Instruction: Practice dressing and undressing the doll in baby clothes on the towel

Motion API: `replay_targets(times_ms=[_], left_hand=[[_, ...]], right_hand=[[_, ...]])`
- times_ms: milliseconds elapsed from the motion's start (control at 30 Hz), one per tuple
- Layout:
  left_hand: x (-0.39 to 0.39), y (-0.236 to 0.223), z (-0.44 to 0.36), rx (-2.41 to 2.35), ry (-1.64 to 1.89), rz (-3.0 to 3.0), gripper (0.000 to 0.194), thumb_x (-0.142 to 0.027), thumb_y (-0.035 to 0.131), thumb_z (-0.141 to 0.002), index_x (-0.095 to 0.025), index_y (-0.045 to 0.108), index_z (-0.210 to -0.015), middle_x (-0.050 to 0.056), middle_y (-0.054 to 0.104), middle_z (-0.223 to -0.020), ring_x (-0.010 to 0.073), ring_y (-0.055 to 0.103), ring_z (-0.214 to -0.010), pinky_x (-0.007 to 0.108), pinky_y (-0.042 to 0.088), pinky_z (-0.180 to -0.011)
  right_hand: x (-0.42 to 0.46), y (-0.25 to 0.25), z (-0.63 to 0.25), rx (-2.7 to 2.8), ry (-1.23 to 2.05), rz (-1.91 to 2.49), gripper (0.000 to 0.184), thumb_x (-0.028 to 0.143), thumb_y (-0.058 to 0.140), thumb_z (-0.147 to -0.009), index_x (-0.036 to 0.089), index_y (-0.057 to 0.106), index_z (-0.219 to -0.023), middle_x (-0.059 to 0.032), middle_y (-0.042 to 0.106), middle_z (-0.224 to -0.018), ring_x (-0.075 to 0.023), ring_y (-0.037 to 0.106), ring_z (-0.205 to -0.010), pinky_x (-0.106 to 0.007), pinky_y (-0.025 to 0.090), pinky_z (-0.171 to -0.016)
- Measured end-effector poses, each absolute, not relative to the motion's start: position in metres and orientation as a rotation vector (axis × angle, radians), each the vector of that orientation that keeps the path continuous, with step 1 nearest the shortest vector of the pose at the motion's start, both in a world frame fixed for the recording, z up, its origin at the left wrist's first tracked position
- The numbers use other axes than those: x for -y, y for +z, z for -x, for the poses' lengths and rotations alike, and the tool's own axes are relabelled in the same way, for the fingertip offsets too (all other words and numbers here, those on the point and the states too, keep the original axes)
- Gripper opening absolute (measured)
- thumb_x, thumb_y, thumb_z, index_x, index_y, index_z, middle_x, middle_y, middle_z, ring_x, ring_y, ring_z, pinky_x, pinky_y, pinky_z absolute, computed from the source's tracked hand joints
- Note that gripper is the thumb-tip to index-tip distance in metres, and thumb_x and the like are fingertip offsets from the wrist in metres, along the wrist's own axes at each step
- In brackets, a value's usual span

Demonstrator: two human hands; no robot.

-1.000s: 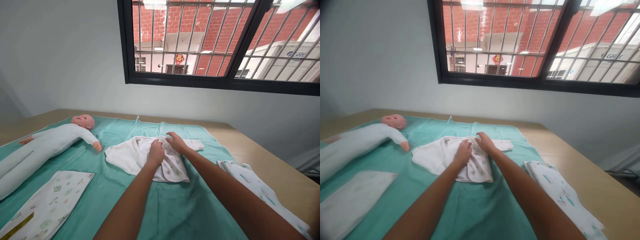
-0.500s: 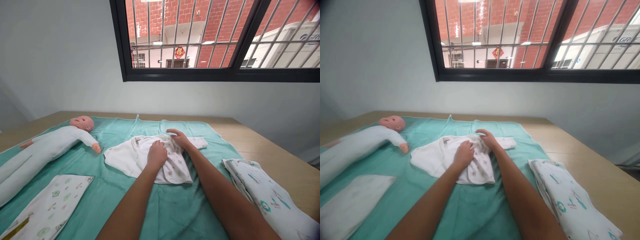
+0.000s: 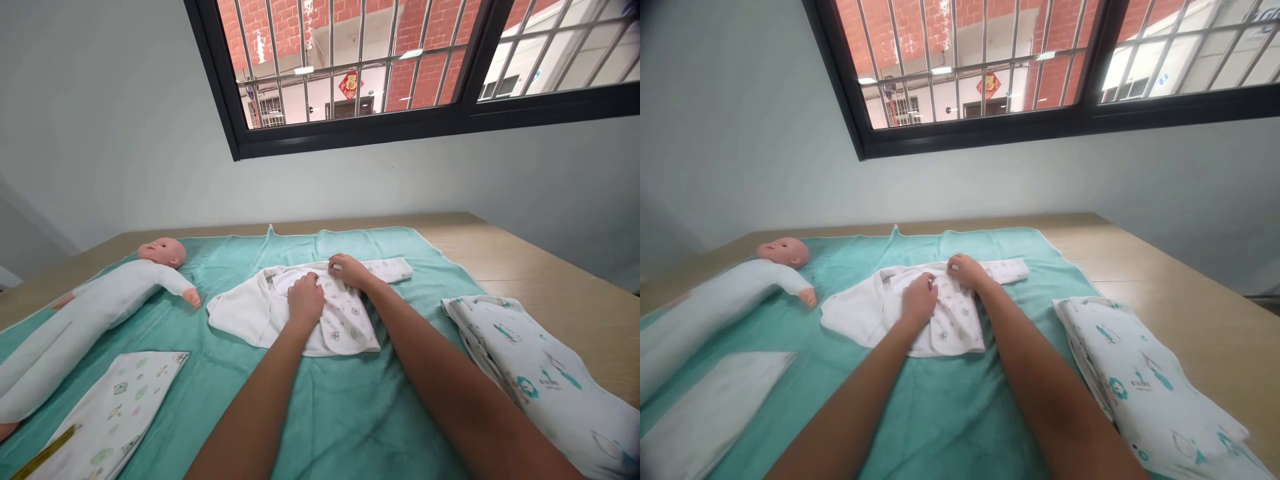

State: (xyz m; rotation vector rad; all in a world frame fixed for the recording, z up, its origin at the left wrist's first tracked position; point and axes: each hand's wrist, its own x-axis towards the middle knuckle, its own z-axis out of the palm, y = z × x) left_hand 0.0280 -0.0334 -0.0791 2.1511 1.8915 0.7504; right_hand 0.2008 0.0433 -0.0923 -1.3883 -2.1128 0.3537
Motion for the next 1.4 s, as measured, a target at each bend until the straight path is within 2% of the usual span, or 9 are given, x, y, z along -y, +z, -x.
replay_targets(times_ms=[133,300,500,633,800,900,1133,1400], left_hand=[[0.032,-0.081,-0.026,-1.754,0.899,-2.052,0.023,-0.021,0.046,-0.092,-0.023,0.057,-0.112,0.004,0.068,-0.107,0.0197,0.062,-0.099,0.032,0.042,-0.085],[0.031,-0.082,-0.025,-1.734,0.939,-1.983,0.023,-0.021,0.047,-0.091,-0.024,0.058,-0.11,0.003,0.067,-0.11,0.0184,0.062,-0.1,0.031,0.043,-0.085],[0.034,-0.08,-0.026,-1.719,0.904,-2.059,0.026,-0.019,0.046,-0.09,-0.024,0.06,-0.111,0.004,0.069,-0.114,0.0211,0.062,-0.105,0.033,0.043,-0.09],[0.034,-0.081,-0.026,-1.688,0.915,-2.047,0.028,-0.018,0.046,-0.089,-0.025,0.062,-0.111,0.004,0.07,-0.113,0.0211,0.062,-0.106,0.034,0.045,-0.092],[0.031,-0.083,-0.026,-1.536,1.042,-2.032,0.031,-0.012,0.044,-0.088,-0.023,0.065,-0.107,0.002,0.069,-0.113,0.0176,0.062,-0.105,0.03,0.046,-0.094],[0.029,-0.083,-0.026,-1.515,1.064,-2.009,0.031,-0.013,0.044,-0.089,-0.022,0.067,-0.108,0.002,0.069,-0.114,0.0167,0.062,-0.106,0.028,0.046,-0.096],[0.025,-0.086,-0.026,-1.499,0.942,-2.164,0.045,-0.011,0.045,-0.088,-0.02,0.061,-0.129,0.004,0.062,-0.132,0.0184,0.055,-0.122,0.03,0.038,-0.109],[0.025,-0.086,-0.027,-1.544,0.916,-2.163,0.049,-0.013,0.045,-0.087,-0.019,0.057,-0.135,0.006,0.057,-0.138,0.0202,0.051,-0.126,0.031,0.037,-0.111]], right_hand=[[-0.045,-0.095,-0.203,2.085,0.36,1.387,0.015,0.017,0.053,-0.09,0.02,0.068,-0.09,-0.005,0.065,-0.112,-0.0189,0.059,-0.107,-0.03,0.042,-0.098],[-0.044,-0.096,-0.203,2.019,0.326,1.472,0.03,0.015,0.048,-0.092,0.02,0.065,-0.116,-0.0087,0.061,-0.124,-0.0207,0.055,-0.116,-0.03,0.039,-0.102],[-0.039,-0.091,-0.185,1.822,0.232,1.665,0.023,0.038,0.055,-0.091,0.021,0.07,-0.096,-0.0104,0.061,-0.107,-0.0255,0.052,-0.108,-0.035,0.04,-0.095],[-0.041,-0.09,-0.181,1.818,0.201,1.705,0.014,0.031,0.062,-0.084,0.021,0.069,-0.092,-0.0098,0.059,-0.107,-0.0256,0.05,-0.108,-0.032,0.041,-0.092],[-0.047,-0.087,-0.182,1.837,0.234,1.756,0.014,0.028,0.055,-0.086,0.02,0.067,-0.088,-0.0081,0.064,-0.097,-0.0213,0.057,-0.091,-0.03,0.042,-0.079],[-0.05,-0.085,-0.178,1.838,0.199,1.832,0.014,0.026,0.053,-0.085,0.021,0.065,-0.089,-0.0085,0.065,-0.098,-0.0231,0.058,-0.09,-0.031,0.041,-0.074],[-0.057,-0.085,-0.185,1.773,0.422,1.737,0.019,0.035,0.056,-0.084,0.023,0.069,-0.09,-0.0029,0.072,-0.095,-0.019,0.061,-0.084,-0.027,0.043,-0.071],[-0.058,-0.087,-0.191,1.622,0.518,1.519,0.017,0.03,0.058,-0.081,0.024,0.074,-0.082,0.0004,0.074,-0.092,-0.0181,0.064,-0.09,-0.026,0.046,-0.08]])
